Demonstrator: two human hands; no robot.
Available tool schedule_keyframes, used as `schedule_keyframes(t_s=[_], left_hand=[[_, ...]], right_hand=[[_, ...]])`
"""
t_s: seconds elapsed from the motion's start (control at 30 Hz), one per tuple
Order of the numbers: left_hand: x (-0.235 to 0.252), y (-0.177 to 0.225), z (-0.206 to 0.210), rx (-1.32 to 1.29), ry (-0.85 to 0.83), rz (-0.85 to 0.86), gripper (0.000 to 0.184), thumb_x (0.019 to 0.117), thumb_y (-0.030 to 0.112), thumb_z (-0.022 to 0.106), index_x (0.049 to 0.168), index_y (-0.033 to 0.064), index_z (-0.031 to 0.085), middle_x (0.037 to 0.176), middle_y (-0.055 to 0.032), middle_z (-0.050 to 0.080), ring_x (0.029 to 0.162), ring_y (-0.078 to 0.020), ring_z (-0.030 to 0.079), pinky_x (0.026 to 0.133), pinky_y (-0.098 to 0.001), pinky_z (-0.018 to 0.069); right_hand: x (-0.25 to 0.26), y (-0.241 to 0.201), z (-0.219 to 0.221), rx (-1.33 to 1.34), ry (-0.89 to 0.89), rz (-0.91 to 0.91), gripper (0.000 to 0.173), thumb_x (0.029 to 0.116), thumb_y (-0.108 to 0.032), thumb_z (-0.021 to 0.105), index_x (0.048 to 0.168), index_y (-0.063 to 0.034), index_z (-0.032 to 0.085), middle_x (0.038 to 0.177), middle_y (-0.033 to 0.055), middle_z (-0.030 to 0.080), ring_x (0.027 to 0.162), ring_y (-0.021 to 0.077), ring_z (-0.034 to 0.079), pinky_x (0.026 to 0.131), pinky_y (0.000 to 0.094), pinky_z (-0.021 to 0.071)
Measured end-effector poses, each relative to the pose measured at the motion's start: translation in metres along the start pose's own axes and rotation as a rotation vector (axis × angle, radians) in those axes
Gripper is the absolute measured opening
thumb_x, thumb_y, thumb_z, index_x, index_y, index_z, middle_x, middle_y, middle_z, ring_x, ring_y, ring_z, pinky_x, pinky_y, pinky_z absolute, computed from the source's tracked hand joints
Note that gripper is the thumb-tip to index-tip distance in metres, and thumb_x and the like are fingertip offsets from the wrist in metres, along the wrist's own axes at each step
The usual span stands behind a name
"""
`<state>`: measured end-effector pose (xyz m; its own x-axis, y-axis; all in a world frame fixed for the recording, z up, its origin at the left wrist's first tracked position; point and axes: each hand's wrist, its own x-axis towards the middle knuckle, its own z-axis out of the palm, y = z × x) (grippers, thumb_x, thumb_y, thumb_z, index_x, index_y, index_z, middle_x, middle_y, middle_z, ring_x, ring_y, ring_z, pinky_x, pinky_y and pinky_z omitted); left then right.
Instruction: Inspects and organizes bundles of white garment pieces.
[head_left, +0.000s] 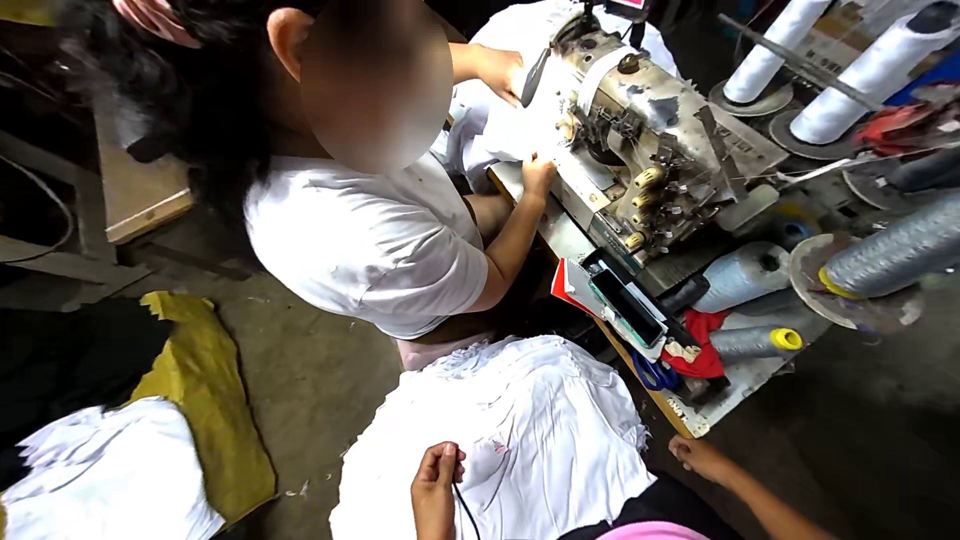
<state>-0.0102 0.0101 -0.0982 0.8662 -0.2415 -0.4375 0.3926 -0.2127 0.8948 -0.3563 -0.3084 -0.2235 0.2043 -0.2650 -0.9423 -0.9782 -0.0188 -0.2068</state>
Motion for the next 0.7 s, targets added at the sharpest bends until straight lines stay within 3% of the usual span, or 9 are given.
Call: schedule_keyframes(t_s=[0.3, 0.47, 0.6, 0.7], left_hand=[[-0.031, -0.007, -0.011, -0.02, -0.055, 0.243, 0.014, 0.0983, 0.005, 0.049, 0.091, 0.0046, 0.061, 0.074, 0.0092, 0.065, 0.063, 0.0019, 0.06, 0.063, -0.0151, 0.0529], [-0.062, -0.009, -0.02, 0.013, -0.164, 0.119, 0.017, 0.1026, 0.006, 0.044, 0.093, 0.0057, 0.058, 0.072, 0.0108, 0.057, 0.057, 0.0045, 0.051, 0.055, -0.0125, 0.0454], [-0.081, -0.041, -0.022, 0.234, -0.389, -0.066, 0.019, 0.1045, 0.01, 0.046, 0.098, -0.0018, 0.06, 0.072, 0.0044, 0.053, 0.058, 0.0006, 0.046, 0.055, -0.0171, 0.0404], [-0.103, -0.058, -0.019, 0.477, -0.627, -0.093, 0.026, 0.1055, 0.012, 0.05, 0.11, -0.0091, 0.064, 0.087, -0.0102, 0.064, 0.074, -0.0122, 0.057, 0.071, -0.0305, 0.0486]], right_hand=[[-0.029, 0.029, 0.033, -0.031, 0.029, -0.111, 0.033, 0.1078, -0.013, 0.049, 0.131, 0.0085, 0.059, 0.126, 0.0315, 0.062, 0.111, 0.0425, 0.064, 0.1, 0.0542, 0.0489], [-0.072, 0.044, 0.065, -0.008, 0.059, -0.1, 0.033, 0.1082, -0.011, 0.048, 0.131, 0.009, 0.059, 0.128, 0.032, 0.061, 0.116, 0.0419, 0.063, 0.103, 0.0528, 0.0475], [-0.091, 0.077, 0.093, -0.005, 0.111, -0.119, 0.03, 0.1065, -0.006, 0.05, 0.127, 0.0131, 0.061, 0.128, 0.0338, 0.061, 0.122, 0.043, 0.059, 0.109, 0.051, 0.0421], [-0.104, 0.106, 0.112, 0.025, 0.115, -0.087, 0.03, 0.1064, -0.005, 0.05, 0.128, 0.0149, 0.059, 0.13, 0.0349, 0.06, 0.123, 0.0432, 0.058, 0.11, 0.0497, 0.0417]])
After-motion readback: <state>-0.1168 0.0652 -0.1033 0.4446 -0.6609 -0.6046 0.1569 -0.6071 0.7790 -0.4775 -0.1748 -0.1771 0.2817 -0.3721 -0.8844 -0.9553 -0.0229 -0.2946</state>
